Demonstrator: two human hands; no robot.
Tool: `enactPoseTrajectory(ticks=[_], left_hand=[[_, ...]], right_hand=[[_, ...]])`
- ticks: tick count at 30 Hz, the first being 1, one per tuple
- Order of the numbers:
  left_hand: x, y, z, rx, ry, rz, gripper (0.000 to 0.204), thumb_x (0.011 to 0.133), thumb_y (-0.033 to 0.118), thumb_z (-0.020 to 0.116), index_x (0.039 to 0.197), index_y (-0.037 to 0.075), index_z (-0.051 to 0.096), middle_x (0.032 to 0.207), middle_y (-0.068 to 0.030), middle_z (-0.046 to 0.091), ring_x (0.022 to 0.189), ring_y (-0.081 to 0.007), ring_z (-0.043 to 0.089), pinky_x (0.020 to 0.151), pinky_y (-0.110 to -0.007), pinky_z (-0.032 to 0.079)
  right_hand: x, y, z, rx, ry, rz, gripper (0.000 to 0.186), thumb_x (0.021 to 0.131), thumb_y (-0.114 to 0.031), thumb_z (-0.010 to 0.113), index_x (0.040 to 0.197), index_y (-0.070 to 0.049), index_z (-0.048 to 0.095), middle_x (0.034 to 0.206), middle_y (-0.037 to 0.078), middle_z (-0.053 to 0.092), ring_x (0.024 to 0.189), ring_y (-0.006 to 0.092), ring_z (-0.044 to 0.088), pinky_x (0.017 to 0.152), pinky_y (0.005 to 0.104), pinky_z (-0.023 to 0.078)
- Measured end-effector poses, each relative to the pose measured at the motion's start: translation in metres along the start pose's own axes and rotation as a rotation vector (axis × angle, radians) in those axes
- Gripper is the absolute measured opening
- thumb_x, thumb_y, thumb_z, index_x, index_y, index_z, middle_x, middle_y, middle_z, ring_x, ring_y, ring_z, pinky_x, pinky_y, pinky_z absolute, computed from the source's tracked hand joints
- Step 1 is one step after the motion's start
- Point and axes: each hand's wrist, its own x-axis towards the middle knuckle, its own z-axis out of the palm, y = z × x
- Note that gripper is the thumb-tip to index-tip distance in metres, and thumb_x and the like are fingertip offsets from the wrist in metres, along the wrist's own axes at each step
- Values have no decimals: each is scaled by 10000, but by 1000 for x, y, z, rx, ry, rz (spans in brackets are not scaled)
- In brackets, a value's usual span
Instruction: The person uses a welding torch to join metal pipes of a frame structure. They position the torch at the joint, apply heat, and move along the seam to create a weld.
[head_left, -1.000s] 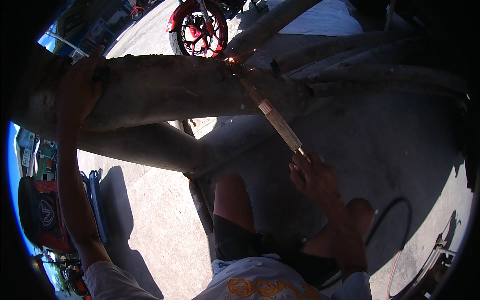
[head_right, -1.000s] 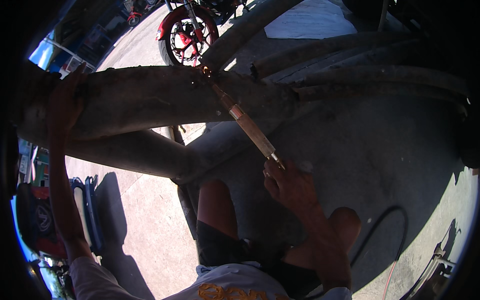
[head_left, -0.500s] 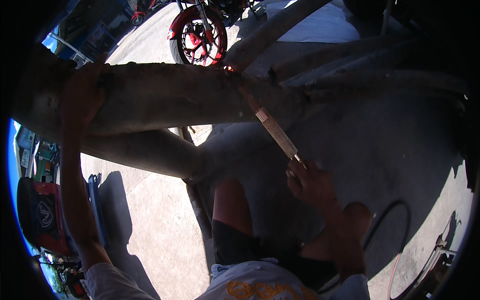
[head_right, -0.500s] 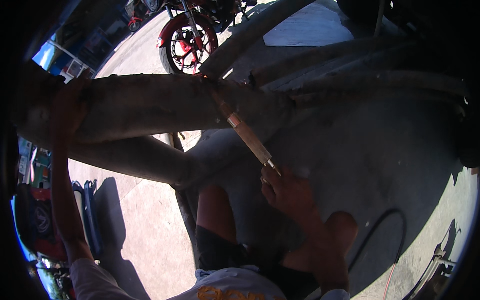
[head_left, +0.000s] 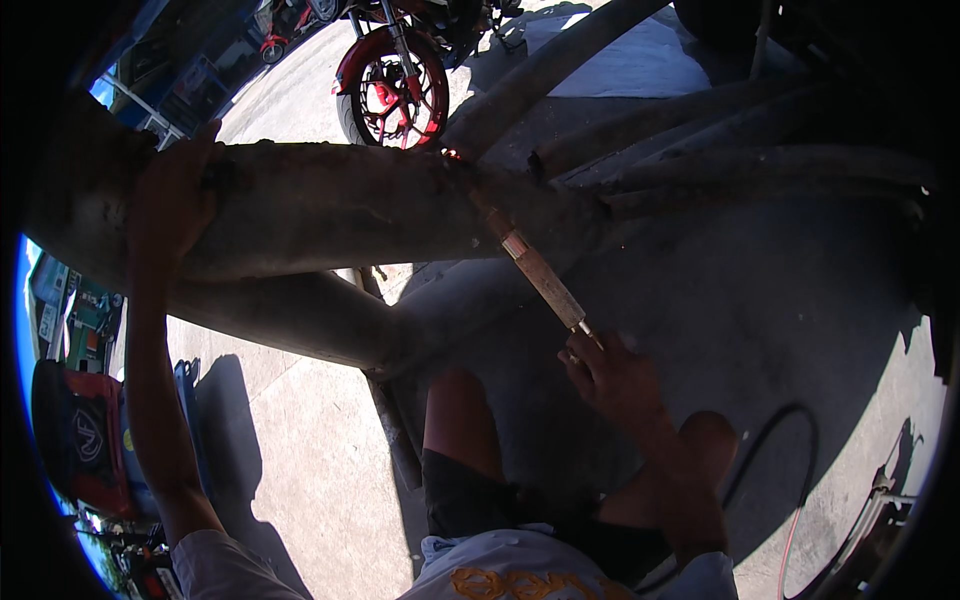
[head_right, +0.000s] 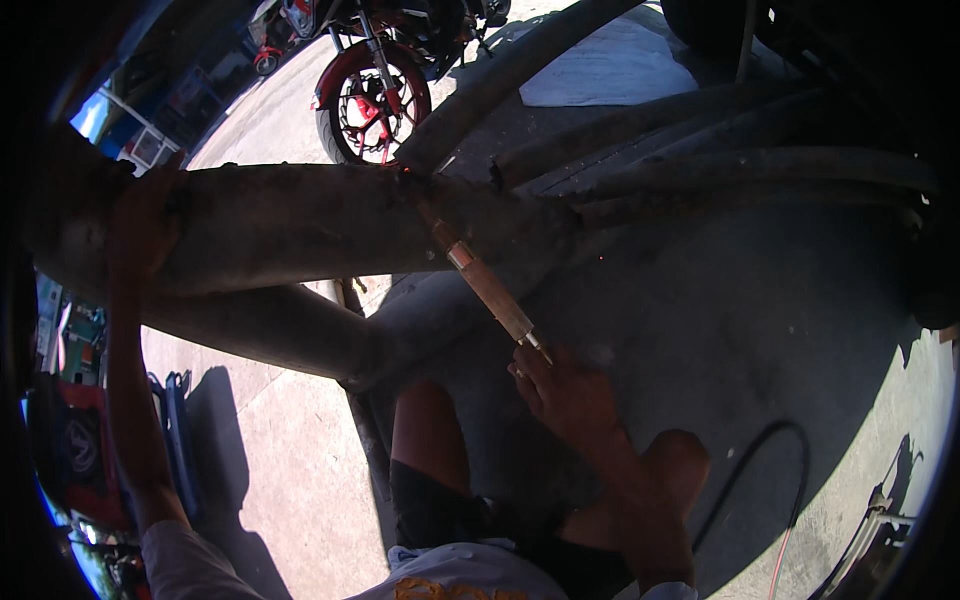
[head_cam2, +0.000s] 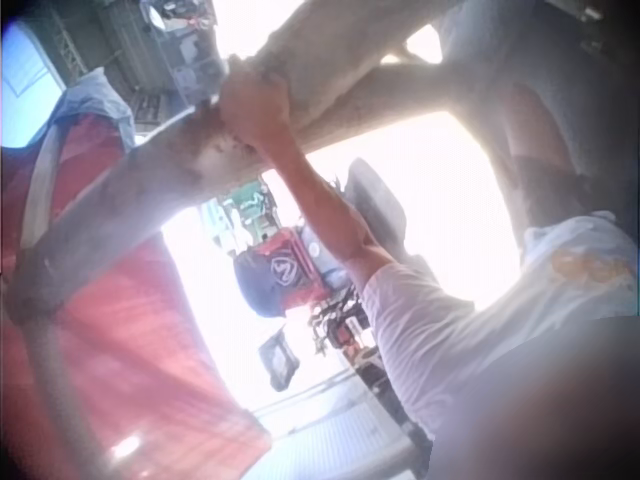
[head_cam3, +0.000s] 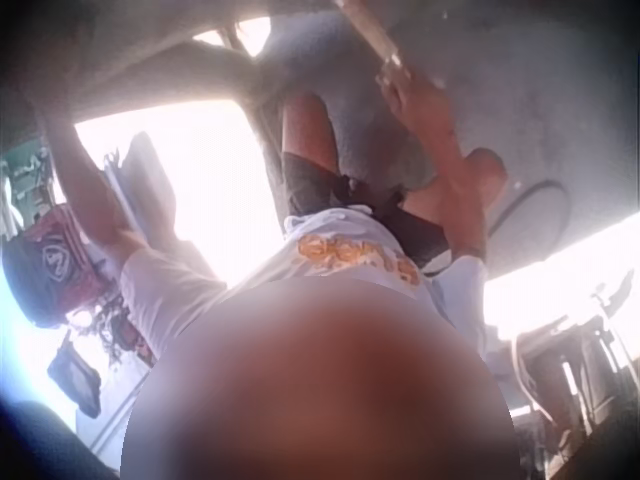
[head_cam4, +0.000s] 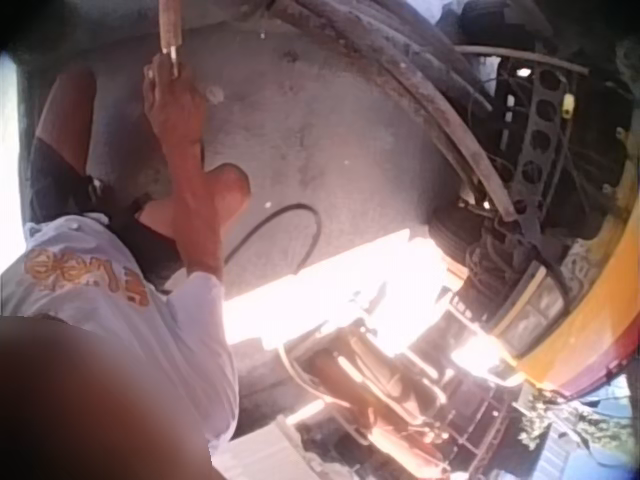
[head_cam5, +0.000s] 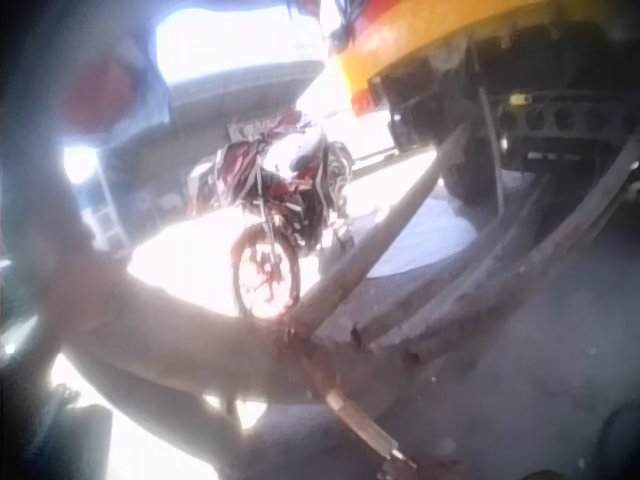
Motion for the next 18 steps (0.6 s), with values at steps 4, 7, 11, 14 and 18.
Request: enactPoseTrajectory(ticks=[4, 7, 11, 14, 18], left_hand=[[1, 2, -1, -23, -23, -26, 694, 897, 26, 722, 1571, 162, 622, 1374, -155, 754, 1278, -359, 714, 1150, -493, 546], [0, 1, 0, -2, -11, -14, 693, 895, 29, 724, 1568, 159, 623, 1386, -151, 749, 1298, -355, 704, 1159, -496, 540], [0, -2, 7, 5, -15, -9, 719, 891, 31, 725, 1586, 163, 603, 1407, -144, 740, 1313, -349, 696, 1160, -500, 538], [-1, -4, 9, 16, -5, 5, 745, 883, 28, 728, 1601, 167, 586, 1404, -141, 739, 1304, -348, 698, 1148, -498, 544], [1, -3, 5, -44, -31, -17, 751, 879, 16, 726, 1602, 169, 586, 1360, -135, 751, 1267, -346, 711, 1117, -493, 559]], right_hand=[[-1, -1, 0, 2, -24, 13, 280, 1001, -359, 829, 1206, -208, 711, 1016, 60, 715, 685, 245, 752, 541, 402, 611], [0, -2, -1, 10, -8, 1, 292, 1009, -366, 818, 1237, -214, 716, 1016, 67, 715, 666, 246, 748, 531, 401, 612], [-2, -6, -2, 11, 6, 6, 301, 1011, -359, 817, 1248, -209, 709, 1018, 66, 721, 660, 240, 748, 518, 395, 604], [-1, -9, -1, 35, 57, 5, 296, 1012, -349, 817, 1245, -203, 705, 1013, 68, 723, 650, 241, 746, 507, 389, 599], [0, -10, -5, 24, 1, 11, 288, 1013, -344, 816, 1238, -209, 698, 1010, 66, 720, 634, 241, 741, 503, 385, 600]])
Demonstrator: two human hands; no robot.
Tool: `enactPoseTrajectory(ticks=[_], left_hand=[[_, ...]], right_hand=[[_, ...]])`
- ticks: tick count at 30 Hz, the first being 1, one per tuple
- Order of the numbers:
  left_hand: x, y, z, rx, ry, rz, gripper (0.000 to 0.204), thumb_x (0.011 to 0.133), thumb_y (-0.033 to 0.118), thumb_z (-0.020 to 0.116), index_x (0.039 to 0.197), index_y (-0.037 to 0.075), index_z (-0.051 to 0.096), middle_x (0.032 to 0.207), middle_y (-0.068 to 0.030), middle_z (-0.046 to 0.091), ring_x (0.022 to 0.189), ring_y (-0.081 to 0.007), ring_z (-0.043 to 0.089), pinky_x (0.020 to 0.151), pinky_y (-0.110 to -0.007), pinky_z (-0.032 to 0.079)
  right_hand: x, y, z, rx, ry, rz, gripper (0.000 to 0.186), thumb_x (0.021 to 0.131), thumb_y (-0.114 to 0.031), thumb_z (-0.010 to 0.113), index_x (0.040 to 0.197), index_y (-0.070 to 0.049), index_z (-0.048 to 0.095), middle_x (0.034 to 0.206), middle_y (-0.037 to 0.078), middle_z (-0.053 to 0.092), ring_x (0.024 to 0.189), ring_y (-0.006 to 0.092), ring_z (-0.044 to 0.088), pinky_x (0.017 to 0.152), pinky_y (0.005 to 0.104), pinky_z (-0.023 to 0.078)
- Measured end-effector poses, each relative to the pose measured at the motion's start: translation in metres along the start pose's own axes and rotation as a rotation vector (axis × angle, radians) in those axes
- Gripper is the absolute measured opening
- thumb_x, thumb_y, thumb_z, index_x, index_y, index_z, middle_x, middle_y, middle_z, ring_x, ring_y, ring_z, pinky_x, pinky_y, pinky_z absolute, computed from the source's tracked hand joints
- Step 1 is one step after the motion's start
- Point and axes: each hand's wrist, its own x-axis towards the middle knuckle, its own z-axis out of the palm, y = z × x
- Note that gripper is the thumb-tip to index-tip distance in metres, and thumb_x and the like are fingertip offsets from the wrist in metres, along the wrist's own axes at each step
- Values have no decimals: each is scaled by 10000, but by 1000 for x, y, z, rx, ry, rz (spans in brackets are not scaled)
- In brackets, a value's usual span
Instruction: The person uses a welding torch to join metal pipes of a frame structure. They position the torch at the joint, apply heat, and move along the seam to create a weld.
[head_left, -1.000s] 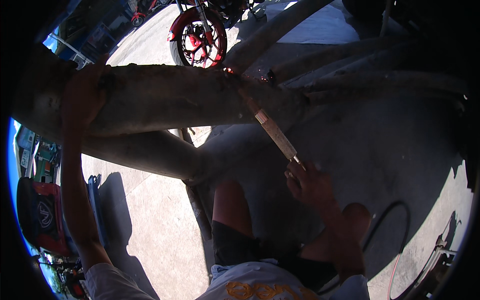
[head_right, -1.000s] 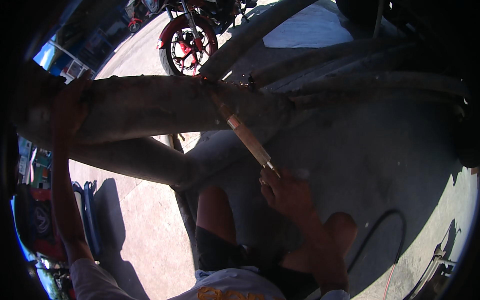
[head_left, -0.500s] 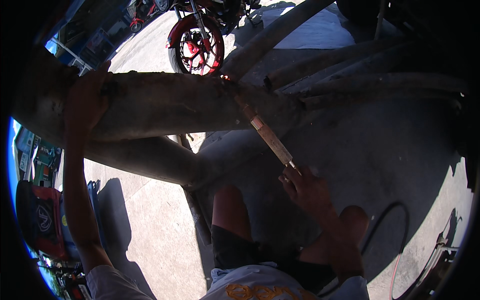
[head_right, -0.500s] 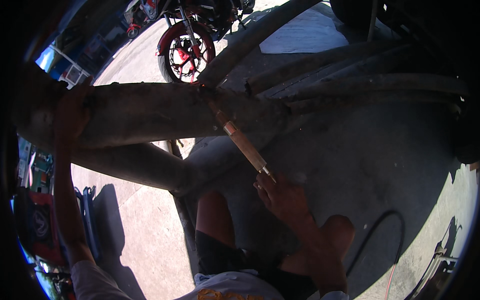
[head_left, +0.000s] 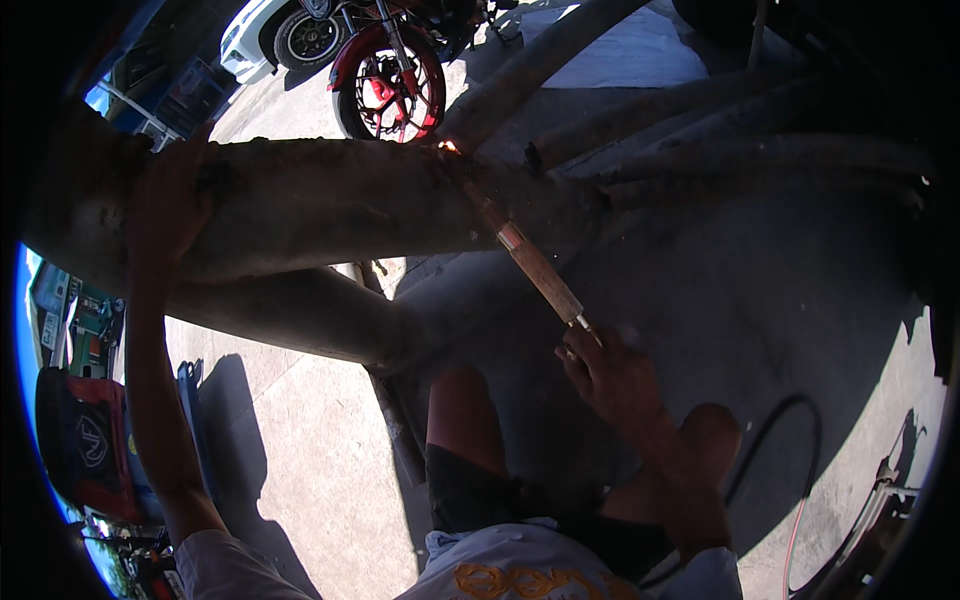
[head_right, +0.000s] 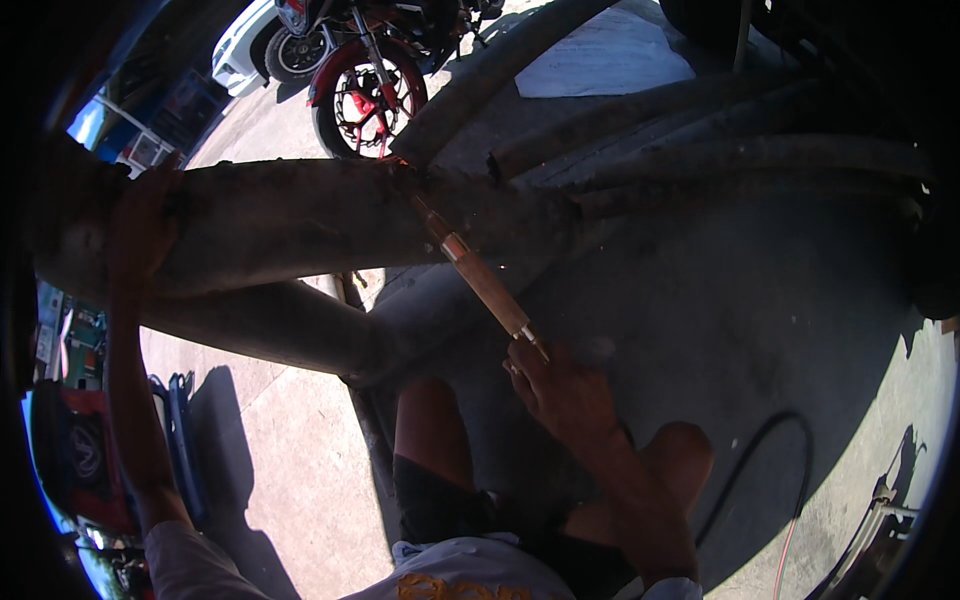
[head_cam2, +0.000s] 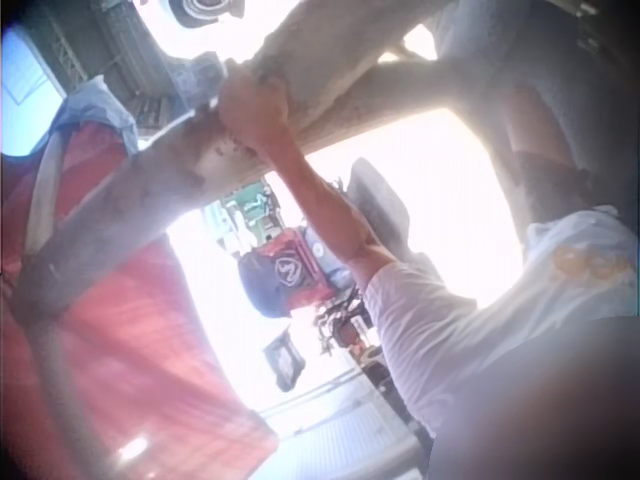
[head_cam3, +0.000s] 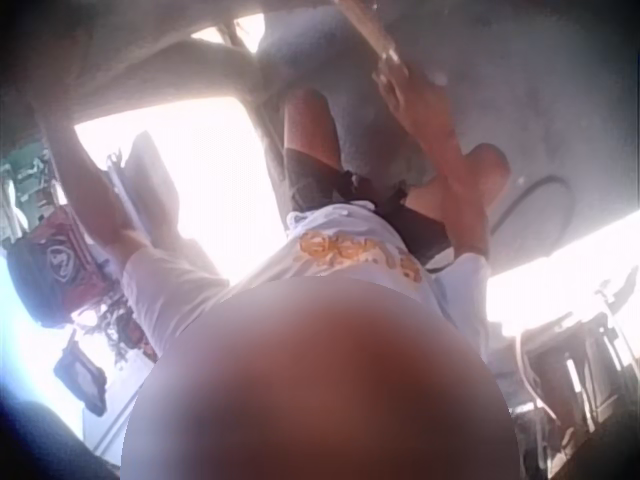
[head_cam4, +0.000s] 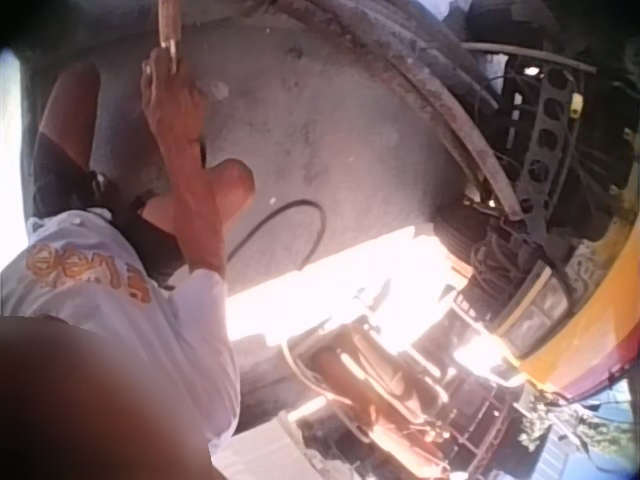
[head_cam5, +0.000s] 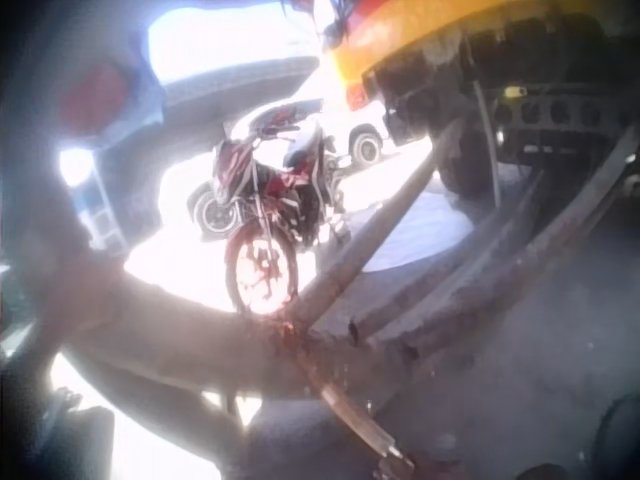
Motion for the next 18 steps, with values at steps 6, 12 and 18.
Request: enactPoseTrajectory(ticks=[6, 12, 18], left_hand=[[-1, 7, -7, 20, 61, 57, 713, 882, -27, 706, 1569, 137, 608, 1284, -120, 774, 1212, -339, 734, 1083, -484, 577], [3, 6, -8, -5, 30, 26, 683, 879, -45, 713, 1537, 119, 628, 1274, -110, 780, 1188, -344, 748, 1073, -483, 592], [0, 6, -5, -13, 64, 43, 694, 878, -44, 716, 1547, 117, 624, 1278, -109, 779, 1194, -332, 751, 1091, -485, 590]], right_hand=[[1, -4, -2, -15, 0, 14, 290, 1014, -349, 814, 1240, -217, 690, 1010, 57, 715, 635, 233, 742, 505, 387, 606], [1, -3, -2, -27, -1, 9, 304, 1013, -355, 813, 1254, -221, 685, 1007, 55, 712, 656, 234, 752, 520, 390, 620], [2, -3, -1, -4, -49, 42, 310, 1009, -349, 811, 1260, -215, 687, 1009, 67, 714, 672, 253, 762, 534, 411, 629]])
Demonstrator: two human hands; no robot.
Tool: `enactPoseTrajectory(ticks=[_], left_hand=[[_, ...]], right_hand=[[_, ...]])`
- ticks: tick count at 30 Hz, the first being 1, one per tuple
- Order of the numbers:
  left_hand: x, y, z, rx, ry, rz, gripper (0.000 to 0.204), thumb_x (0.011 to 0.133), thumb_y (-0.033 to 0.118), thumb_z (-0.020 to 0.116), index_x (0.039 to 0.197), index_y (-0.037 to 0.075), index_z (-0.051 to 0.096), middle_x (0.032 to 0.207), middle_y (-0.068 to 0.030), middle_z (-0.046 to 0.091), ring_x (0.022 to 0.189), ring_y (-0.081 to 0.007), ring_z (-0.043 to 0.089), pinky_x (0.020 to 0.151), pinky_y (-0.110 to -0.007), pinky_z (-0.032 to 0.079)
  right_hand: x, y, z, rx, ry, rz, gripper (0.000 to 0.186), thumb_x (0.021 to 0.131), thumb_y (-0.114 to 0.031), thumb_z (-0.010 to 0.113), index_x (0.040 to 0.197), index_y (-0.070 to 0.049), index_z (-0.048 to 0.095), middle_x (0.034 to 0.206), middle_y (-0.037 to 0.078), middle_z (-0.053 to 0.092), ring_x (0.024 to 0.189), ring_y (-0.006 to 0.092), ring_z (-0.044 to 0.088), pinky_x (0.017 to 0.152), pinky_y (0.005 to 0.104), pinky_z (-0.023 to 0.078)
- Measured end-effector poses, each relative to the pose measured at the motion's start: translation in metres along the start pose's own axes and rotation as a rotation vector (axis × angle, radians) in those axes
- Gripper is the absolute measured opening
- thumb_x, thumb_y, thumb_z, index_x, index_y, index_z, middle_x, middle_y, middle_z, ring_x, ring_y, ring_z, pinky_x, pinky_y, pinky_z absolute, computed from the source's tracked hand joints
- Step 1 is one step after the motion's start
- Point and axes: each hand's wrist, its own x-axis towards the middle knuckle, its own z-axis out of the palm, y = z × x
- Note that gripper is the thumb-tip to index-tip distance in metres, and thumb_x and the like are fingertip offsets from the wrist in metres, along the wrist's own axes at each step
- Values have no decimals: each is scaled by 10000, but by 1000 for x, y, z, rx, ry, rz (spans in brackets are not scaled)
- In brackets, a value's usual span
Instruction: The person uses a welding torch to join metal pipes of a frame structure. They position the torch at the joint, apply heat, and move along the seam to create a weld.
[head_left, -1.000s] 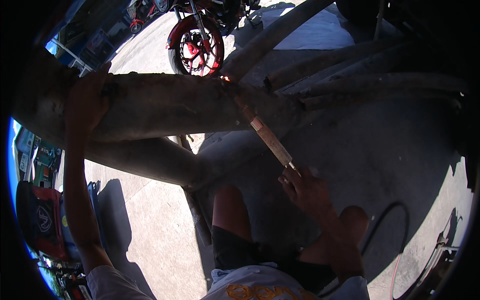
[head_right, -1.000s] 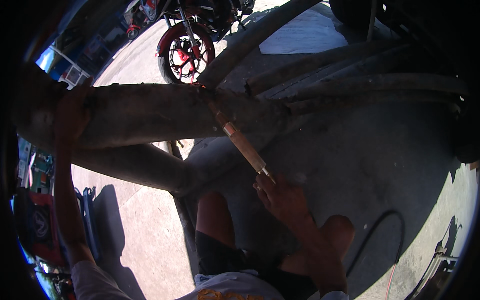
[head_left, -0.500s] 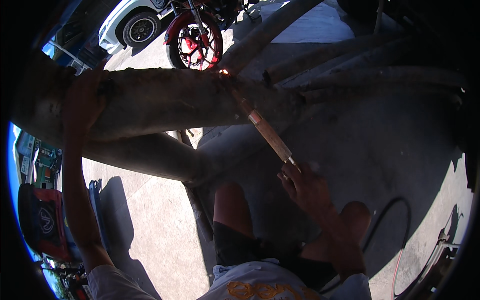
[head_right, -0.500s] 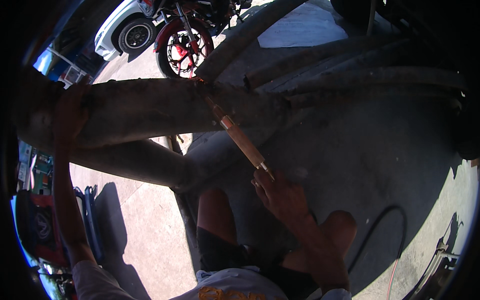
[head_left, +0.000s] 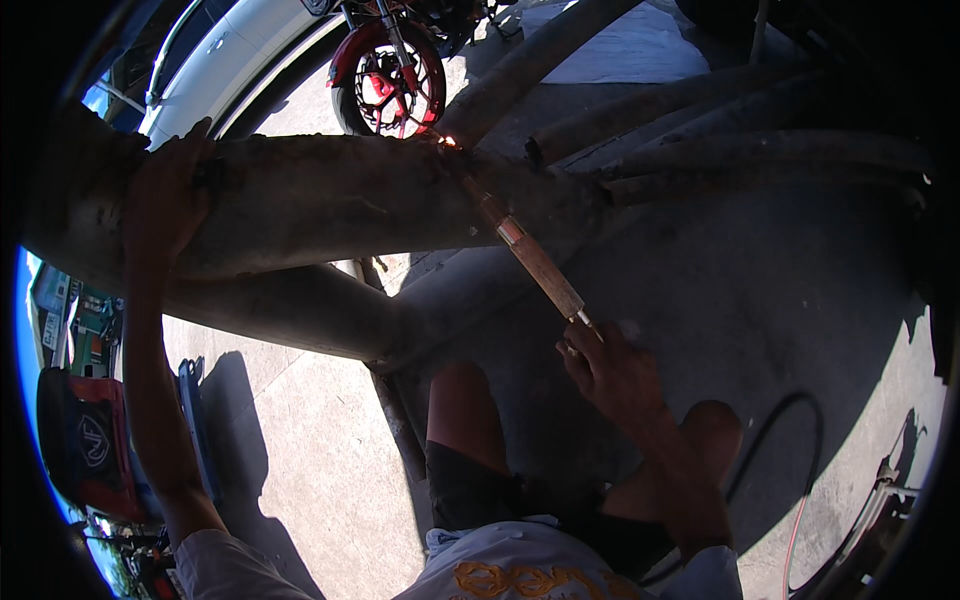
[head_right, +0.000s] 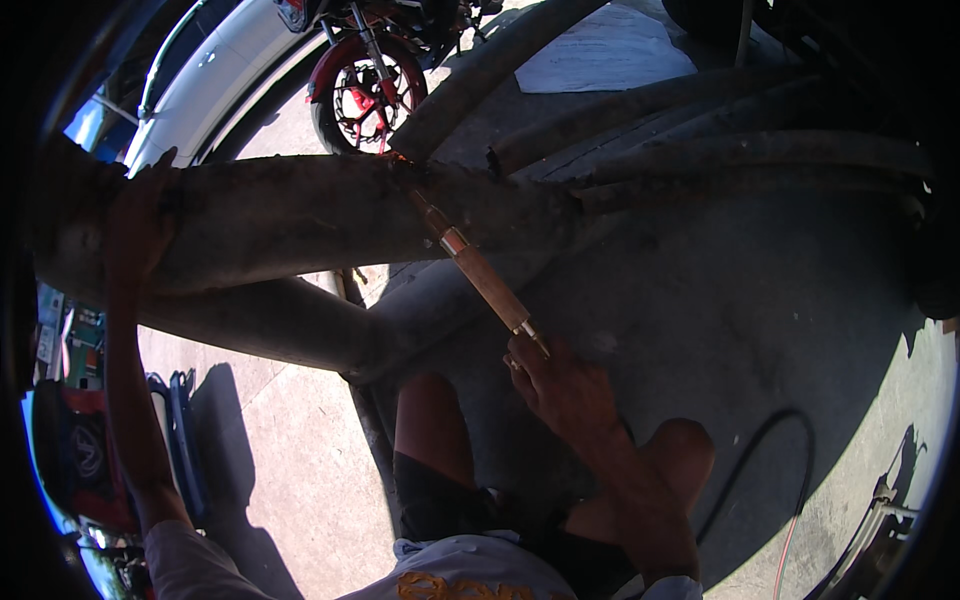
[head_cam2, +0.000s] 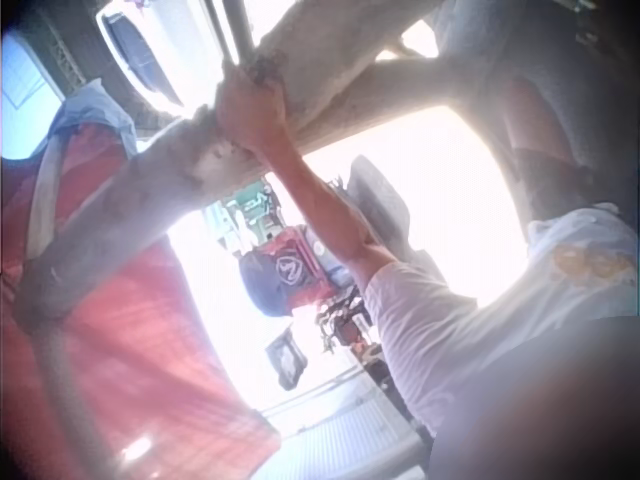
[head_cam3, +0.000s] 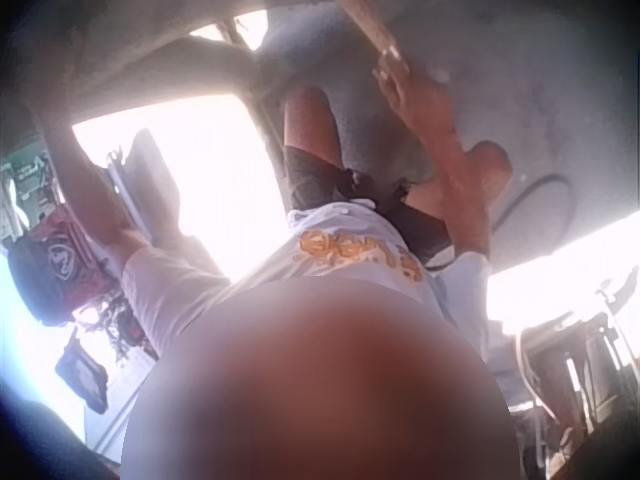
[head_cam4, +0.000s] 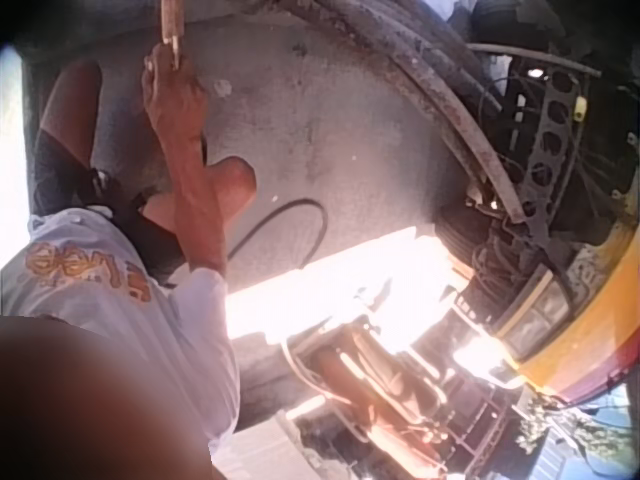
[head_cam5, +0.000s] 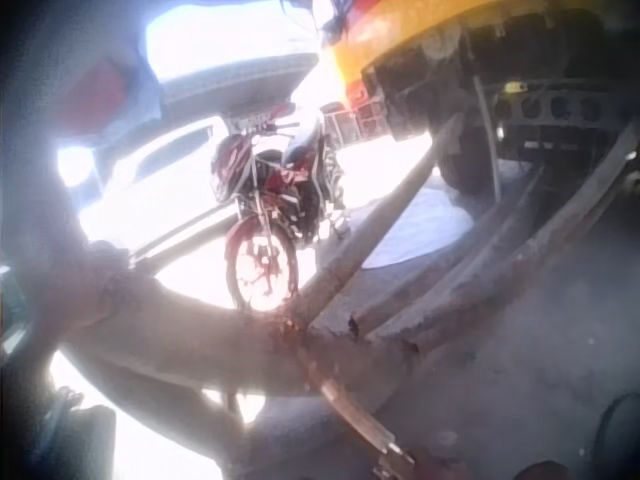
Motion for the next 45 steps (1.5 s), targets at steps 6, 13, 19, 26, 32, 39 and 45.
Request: enactPoseTrajectory(ticks=[6, 13, 19, 26, 32, 39, 45], left_hand=[[0, -3, 3, 9, 6, 18, 682, 891, -38, 707, 1549, 122, 626, 1281, -110, 779, 1181, -329, 752, 1084, -487, 588], [1, 1, -2, -4, -17, 0, 664, 895, -36, 714, 1536, 119, 637, 1280, -113, 781, 1183, -336, 750, 1082, -479, 582], [2, 4, -3, -47, 3, -15, 642, 892, -44, 708, 1511, 114, 649, 1279, -110, 783, 1189, -335, 748, 1080, -475, 583], [2, 0, 0, 21, -49, -37, 703, 896, -32, 723, 1564, 160, 618, 1337, -129, 764, 1243, -348, 727, 1101, -493, 569], [0, -3, 3, 62, -56, -28, 695, 912, -3, 720, 1578, 160, 607, 1340, -124, 761, 1249, -338, 722, 1118, -488, 559], [1, -1, 2, 78, -42, -33, 694, 937, 21, 719, 1602, 166, 580, 1337, -103, 768, 1258, -307, 726, 1130, -476, 555], [1, -3, 1, 68, -14, 10, 702, 925, 12, 728, 1594, 174, 588, 1323, -93, 776, 1250, -310, 729, 1116, -467, 568]], right_hand=[[1, 0, -3, 15, -21, 5, 313, 998, -324, 811, 1264, -210, 691, 1004, 79, 711, 678, 261, 765, 542, 415, 636], [1, -3, -5, 29, -7, 3, 338, 995, -310, 801, 1294, -206, 682, 1008, 87, 713, 699, 263, 769, 556, 422, 643], [2, -3, -5, 53, -15, 10, 388, 972, -299, 807, 1324, -200, 679, 1007, 91, 715, 705, 271, 771, 565, 436, 645], [2, -3, -6, 66, -6, 11, 435, 948, -270, 796, 1359, -196, 675, 1006, 92, 712, 707, 273, 770, 566, 437, 641], [3, -8, -12, 84, -30, 32, 298, 952, -221, 805, 1226, -163, 704, 1046, 92, 698, 743, 268, 764, 591, 427, 629], [5, -16, -23, 71, -46, 19, 421, 966, -293, 801, 1351, -185, 668, 1004, 105, 707, 701, 270, 764, 563, 423, 629], [7, -21, -26, 52, -52, 32, 345, 1030, -335, 779, 1322, -202, 653, 989, 104, 700, 663, 258, 755, 534, 406, 621]])
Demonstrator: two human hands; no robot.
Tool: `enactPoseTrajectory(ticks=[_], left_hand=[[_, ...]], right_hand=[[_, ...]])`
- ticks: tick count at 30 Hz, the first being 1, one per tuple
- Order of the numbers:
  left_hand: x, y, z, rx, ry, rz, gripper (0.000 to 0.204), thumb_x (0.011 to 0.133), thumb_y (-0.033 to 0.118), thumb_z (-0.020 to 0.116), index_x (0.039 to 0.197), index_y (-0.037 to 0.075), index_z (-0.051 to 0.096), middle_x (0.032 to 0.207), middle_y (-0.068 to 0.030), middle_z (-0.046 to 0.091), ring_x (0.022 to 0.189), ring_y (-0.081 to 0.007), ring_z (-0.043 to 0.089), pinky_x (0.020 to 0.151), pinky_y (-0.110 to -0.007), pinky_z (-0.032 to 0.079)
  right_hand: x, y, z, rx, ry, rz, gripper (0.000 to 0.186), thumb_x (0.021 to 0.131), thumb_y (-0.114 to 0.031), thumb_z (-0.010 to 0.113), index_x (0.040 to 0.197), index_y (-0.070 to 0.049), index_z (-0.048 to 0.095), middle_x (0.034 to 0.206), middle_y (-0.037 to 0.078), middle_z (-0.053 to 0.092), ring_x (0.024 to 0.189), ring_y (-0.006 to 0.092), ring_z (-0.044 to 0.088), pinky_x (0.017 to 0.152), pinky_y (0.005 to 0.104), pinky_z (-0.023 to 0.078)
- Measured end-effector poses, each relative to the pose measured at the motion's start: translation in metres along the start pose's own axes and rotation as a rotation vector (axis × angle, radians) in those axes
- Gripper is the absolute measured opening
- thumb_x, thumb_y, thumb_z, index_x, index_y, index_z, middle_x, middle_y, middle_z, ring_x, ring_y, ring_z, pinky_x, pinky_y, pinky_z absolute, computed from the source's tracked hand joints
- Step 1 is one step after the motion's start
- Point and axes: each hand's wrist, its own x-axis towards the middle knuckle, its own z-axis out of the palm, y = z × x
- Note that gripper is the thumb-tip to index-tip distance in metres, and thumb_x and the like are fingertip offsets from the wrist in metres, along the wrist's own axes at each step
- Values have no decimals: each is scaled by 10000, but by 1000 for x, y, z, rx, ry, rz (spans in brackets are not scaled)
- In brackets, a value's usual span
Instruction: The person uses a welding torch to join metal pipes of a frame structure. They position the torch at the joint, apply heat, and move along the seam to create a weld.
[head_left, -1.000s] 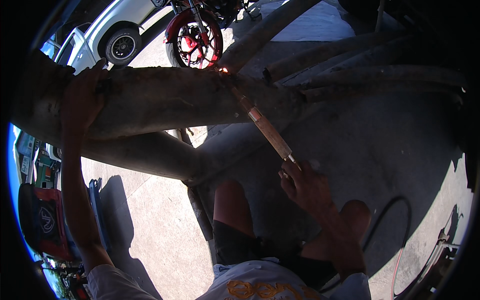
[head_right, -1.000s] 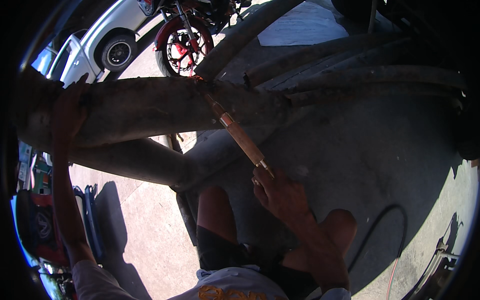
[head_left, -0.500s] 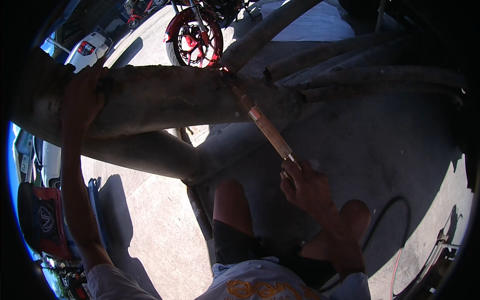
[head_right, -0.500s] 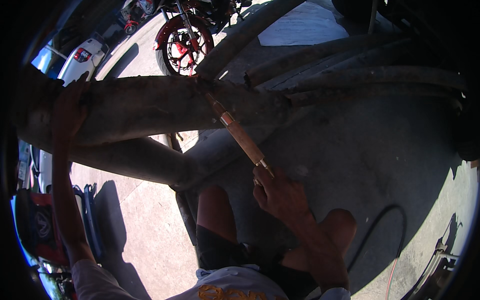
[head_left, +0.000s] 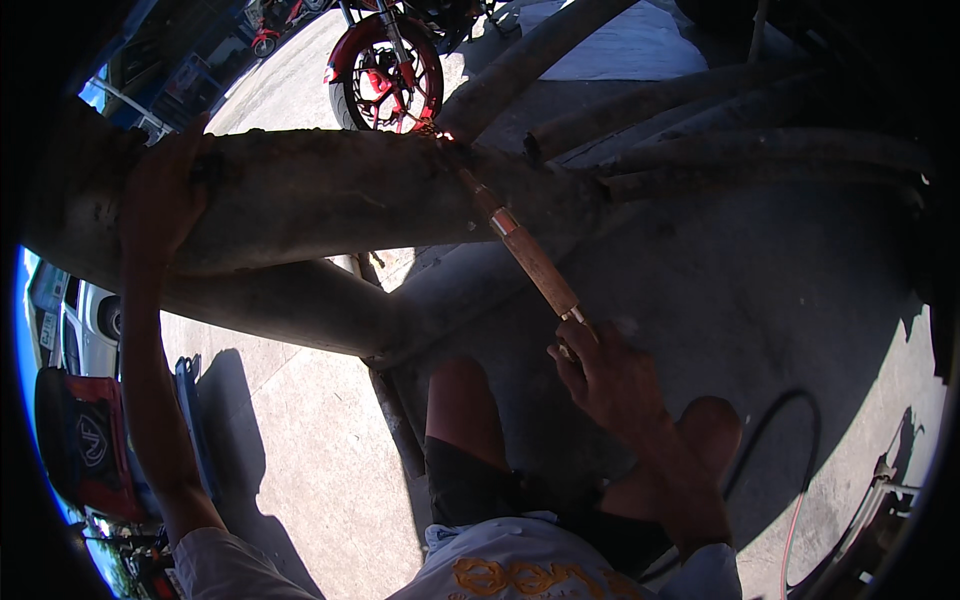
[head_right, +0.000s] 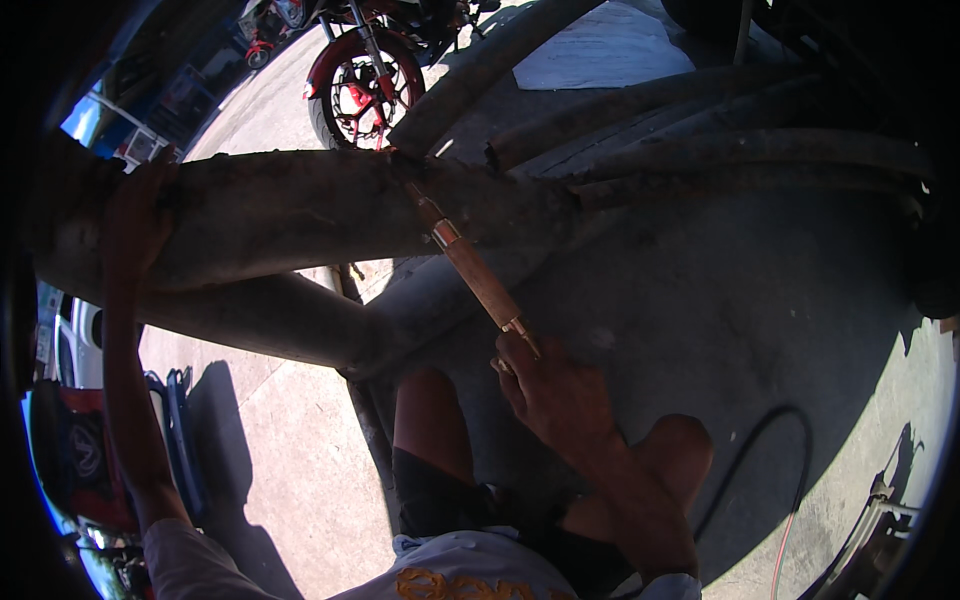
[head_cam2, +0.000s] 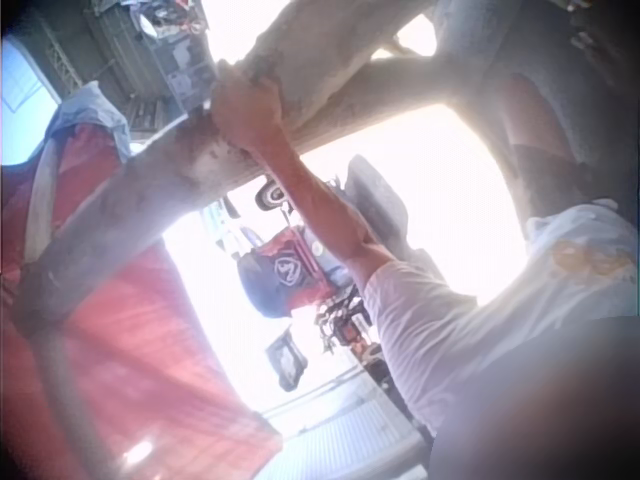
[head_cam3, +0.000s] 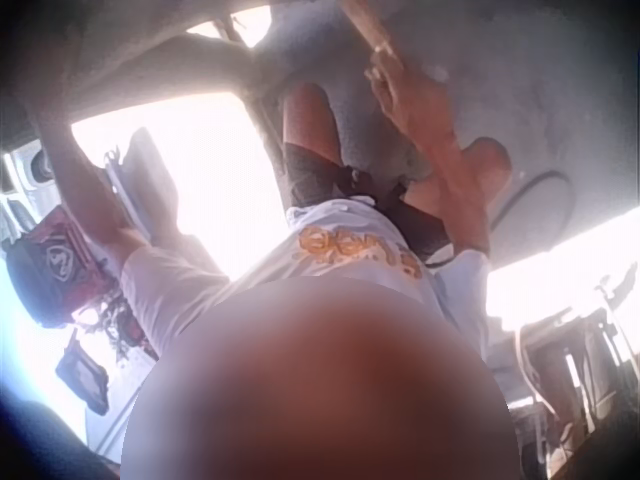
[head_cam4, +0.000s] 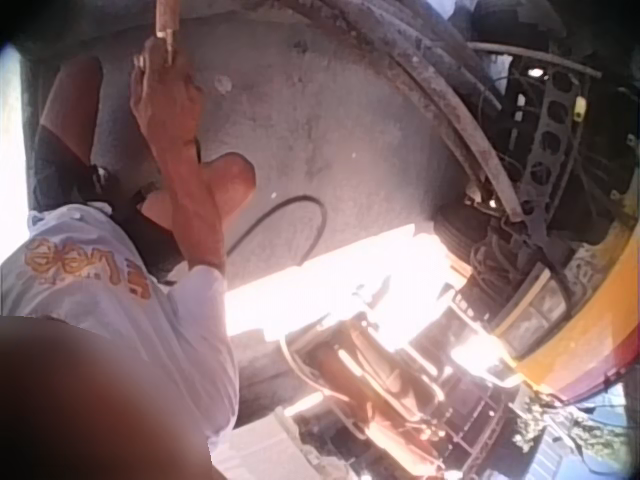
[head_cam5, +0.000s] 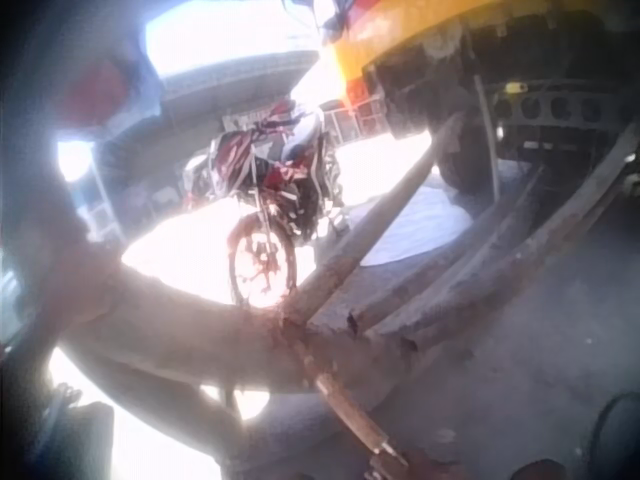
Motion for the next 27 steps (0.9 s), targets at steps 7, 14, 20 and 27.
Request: enactPoseTrajectory(ticks=[7, 14, 20, 27], left_hand=[[1, -1, 2, -23, -6, -9, 710, 918, 3, 726, 1593, 175, 588, 1325, -100, 774, 1253, -317, 729, 1117, -475, 568], [0, 0, 2, -12, -9, -25, 722, 914, 5, 729, 1598, 184, 583, 1339, -101, 771, 1266, -314, 726, 1123, -475, 565], [-1, 1, 0, -8, -12, -30, 705, 928, 17, 719, 1599, 188, 584, 1351, -99, 767, 1267, -311, 727, 1119, -472, 569], [-1, -1, 2, -18, 0, -16, 670, 948, 42, 720, 1590, 183, 592, 1324, -112, 773, 1245, -316, 736, 1088, -470, 583]], right_hand=[[0, -4, -4, -43, -31, 7, 377, 1028, -318, 812, 1309, -154, 622, 999, 85, 696, 706, 259, 760, 542, 414, 632], [2, -6, -6, -14, -27, 26, 338, 1023, -302, 812, 1269, -158, 631, 987, 86, 687, 720, 262, 759, 555, 423, 631], [2, -6, -9, 14, -53, 32, 319, 1017, -261, 800, 1269, -159, 634, 988, 99, 695, 722, 281, 757, 565, 427, 627], [1, -3, -6, 42, -69, 38, 408, 994, -269, 763, 1370, -175, 635, 1017, 121, 703, 703, 298, 764, 597, 449, 643]])
